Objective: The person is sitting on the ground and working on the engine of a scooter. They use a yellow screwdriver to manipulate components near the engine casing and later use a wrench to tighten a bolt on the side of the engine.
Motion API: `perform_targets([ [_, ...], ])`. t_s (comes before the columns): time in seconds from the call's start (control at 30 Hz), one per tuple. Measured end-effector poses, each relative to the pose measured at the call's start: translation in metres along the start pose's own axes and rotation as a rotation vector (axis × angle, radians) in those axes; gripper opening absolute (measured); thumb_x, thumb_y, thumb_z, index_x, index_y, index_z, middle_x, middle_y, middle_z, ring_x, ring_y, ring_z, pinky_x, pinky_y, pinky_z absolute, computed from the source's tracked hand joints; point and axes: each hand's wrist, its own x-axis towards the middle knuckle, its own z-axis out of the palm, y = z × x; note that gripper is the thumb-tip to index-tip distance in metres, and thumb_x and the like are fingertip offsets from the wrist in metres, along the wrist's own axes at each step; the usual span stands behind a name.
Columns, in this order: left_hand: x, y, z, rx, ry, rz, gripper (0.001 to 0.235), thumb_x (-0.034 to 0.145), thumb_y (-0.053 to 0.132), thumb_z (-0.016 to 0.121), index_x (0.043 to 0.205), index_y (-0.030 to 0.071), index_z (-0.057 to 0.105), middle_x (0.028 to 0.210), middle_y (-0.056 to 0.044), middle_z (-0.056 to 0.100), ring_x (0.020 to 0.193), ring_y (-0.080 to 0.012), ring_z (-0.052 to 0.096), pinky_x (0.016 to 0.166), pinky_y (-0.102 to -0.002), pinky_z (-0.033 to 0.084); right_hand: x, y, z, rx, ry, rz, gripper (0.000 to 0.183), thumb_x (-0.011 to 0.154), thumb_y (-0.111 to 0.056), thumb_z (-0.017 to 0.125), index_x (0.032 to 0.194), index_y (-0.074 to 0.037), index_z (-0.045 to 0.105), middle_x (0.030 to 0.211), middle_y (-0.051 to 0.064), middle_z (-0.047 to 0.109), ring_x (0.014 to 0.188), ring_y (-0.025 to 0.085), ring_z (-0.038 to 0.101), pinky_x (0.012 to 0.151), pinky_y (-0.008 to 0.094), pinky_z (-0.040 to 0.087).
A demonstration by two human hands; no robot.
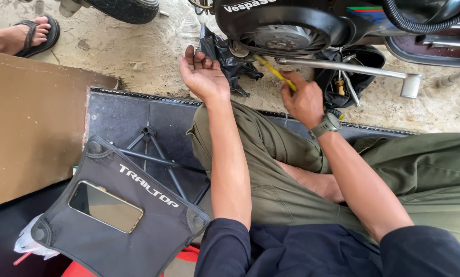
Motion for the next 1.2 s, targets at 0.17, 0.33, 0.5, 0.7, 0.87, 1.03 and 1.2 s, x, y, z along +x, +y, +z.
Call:
perform_targets([
  [0.17, 0.002, -0.003, -0.002, -0.016, -0.024, -0.001, 0.030, 0.102, 0.037, 0.054, 0.102, 0.011, 0.070, 0.076, -0.002, 0.061, 0.061, -0.0131, 0.046, 0.054, -0.031, 0.033, 0.006, -0.015, 0.013, -0.015, -0.002, 0.013, 0.028, 0.104, -0.014, 0.058, 0.125, -0.003, 0.072, 0.056, 0.003, 0.063, 0.039, 0.017, 0.052, 0.039, 0.032, 0.045],
  [0.33, 0.005, -0.003, -0.003, -0.030, -0.015, 0.006, 0.030, 0.103, 0.036, 0.054, 0.105, 0.010, 0.069, 0.076, -0.002, 0.061, 0.061, -0.0131, 0.046, 0.053, -0.032, 0.031, 0.000, -0.013, 0.004, 0.044, 0.002, -0.054, 0.024, 0.106, -0.010, 0.057, 0.122, 0.000, 0.072, 0.065, 0.002, 0.069, 0.036, 0.006, 0.043, 0.030, 0.023, 0.036],
  [0.5, 0.002, -0.005, 0.000, -0.043, -0.031, -0.002, 0.032, 0.104, 0.036, 0.052, 0.104, 0.009, 0.070, 0.077, -0.003, 0.061, 0.063, -0.0142, 0.046, 0.055, -0.032, 0.033, -0.003, -0.030, -0.016, 0.222, 0.018, 0.107, 0.023, 0.105, -0.011, 0.056, 0.121, 0.002, 0.067, 0.079, 0.013, 0.073, 0.041, 0.011, 0.044, 0.036, 0.029, 0.037],
  [0.7, 0.007, -0.005, -0.006, -0.053, -0.017, -0.010, 0.030, 0.103, 0.036, 0.053, 0.104, 0.010, 0.070, 0.075, -0.002, 0.061, 0.061, -0.0137, 0.046, 0.054, -0.032, 0.032, -0.007, -0.017, 0.013, 0.166, 0.057, 0.134, 0.023, 0.106, -0.009, 0.053, 0.123, -0.002, 0.066, 0.059, 0.002, 0.062, 0.036, 0.009, 0.042, 0.031, 0.028, 0.033],
  [0.87, 0.004, -0.006, -0.004, -0.054, -0.038, -0.016, 0.031, 0.103, 0.037, 0.053, 0.103, 0.011, 0.069, 0.076, -0.002, 0.060, 0.062, -0.0143, 0.046, 0.055, -0.032, 0.032, -0.012, -0.024, 0.016, 0.235, 0.057, 0.214, 0.020, 0.105, -0.013, 0.053, 0.119, -0.003, 0.065, 0.063, 0.003, 0.061, 0.037, 0.010, 0.037, 0.034, 0.029, 0.030],
  [1.03, 0.004, -0.003, -0.002, -0.050, -0.050, -0.011, 0.031, 0.102, 0.037, 0.054, 0.102, 0.010, 0.070, 0.075, -0.002, 0.061, 0.061, -0.0139, 0.046, 0.054, -0.031, 0.033, -0.009, -0.022, 0.003, 0.238, 0.032, 0.216, 0.020, 0.107, -0.014, 0.054, 0.119, -0.003, 0.065, 0.060, 0.002, 0.061, 0.035, 0.009, 0.035, 0.031, 0.028, 0.026],
  [1.2, 0.003, -0.003, -0.002, -0.056, -0.052, -0.002, 0.029, 0.102, 0.035, 0.054, 0.102, 0.011, 0.069, 0.076, -0.002, 0.061, 0.061, -0.0134, 0.047, 0.053, -0.031, 0.032, -0.004, -0.035, 0.008, 0.227, -0.009, 0.178, 0.024, 0.105, -0.014, 0.054, 0.119, 0.000, 0.066, 0.072, 0.008, 0.073, 0.033, 0.009, 0.038, 0.028, 0.029, 0.031],
])
